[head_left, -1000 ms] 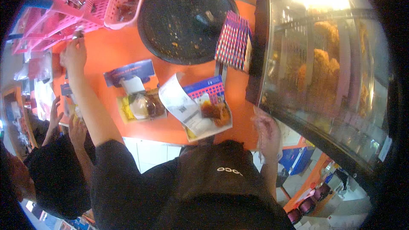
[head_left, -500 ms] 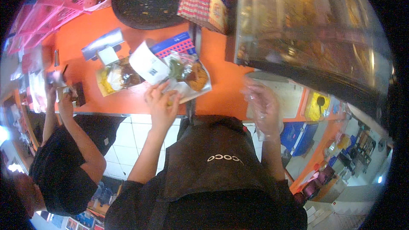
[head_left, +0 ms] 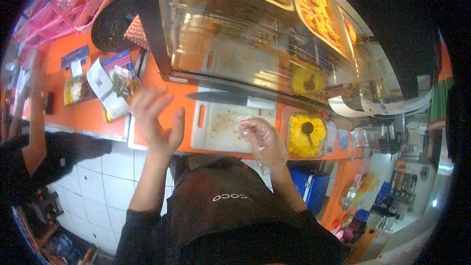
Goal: The person assembles multiple food orders at a fast-food counter. They open cardboard containers, cut fried chicken pieces with a knife, scoop yellow rice into the containers, and place the completed orders on the counter. The person also handles receipts and packaging materials throughout the process.
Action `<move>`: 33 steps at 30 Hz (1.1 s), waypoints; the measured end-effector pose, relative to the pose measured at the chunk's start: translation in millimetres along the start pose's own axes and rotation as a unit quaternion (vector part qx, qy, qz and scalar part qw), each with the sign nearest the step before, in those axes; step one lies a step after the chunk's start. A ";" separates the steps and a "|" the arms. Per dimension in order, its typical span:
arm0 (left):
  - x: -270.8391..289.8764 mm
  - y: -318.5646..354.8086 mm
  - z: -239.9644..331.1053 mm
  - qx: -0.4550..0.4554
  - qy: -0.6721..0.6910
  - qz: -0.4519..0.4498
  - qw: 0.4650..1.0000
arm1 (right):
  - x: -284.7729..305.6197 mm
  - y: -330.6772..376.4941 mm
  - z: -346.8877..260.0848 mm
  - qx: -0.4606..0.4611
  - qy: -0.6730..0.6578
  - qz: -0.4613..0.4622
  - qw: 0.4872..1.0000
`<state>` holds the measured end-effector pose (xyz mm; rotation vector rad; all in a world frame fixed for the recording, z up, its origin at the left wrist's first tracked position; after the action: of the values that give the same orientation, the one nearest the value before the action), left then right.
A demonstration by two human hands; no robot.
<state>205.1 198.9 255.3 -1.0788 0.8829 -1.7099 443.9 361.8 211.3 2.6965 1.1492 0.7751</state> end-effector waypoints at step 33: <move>-30.5 -200.4 291.2 -0.458 0.280 0.177 0.825 | 142.5 108.7 136.1 0.008 -0.229 0.097 0.968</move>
<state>418.7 265.9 530.5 -0.8677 2.2836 -1.2598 664.4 397.7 183.9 2.8127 0.7944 0.1346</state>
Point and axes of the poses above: each hand's wrist, its own y-axis away from the middle knuckle, its own x-axis out of the back of the hand, z = x × y, the point moved 5 cm from there along -y, towards the middle knuckle, and after that the axes turned 11 degrees about -x, right-handed, at the moved point
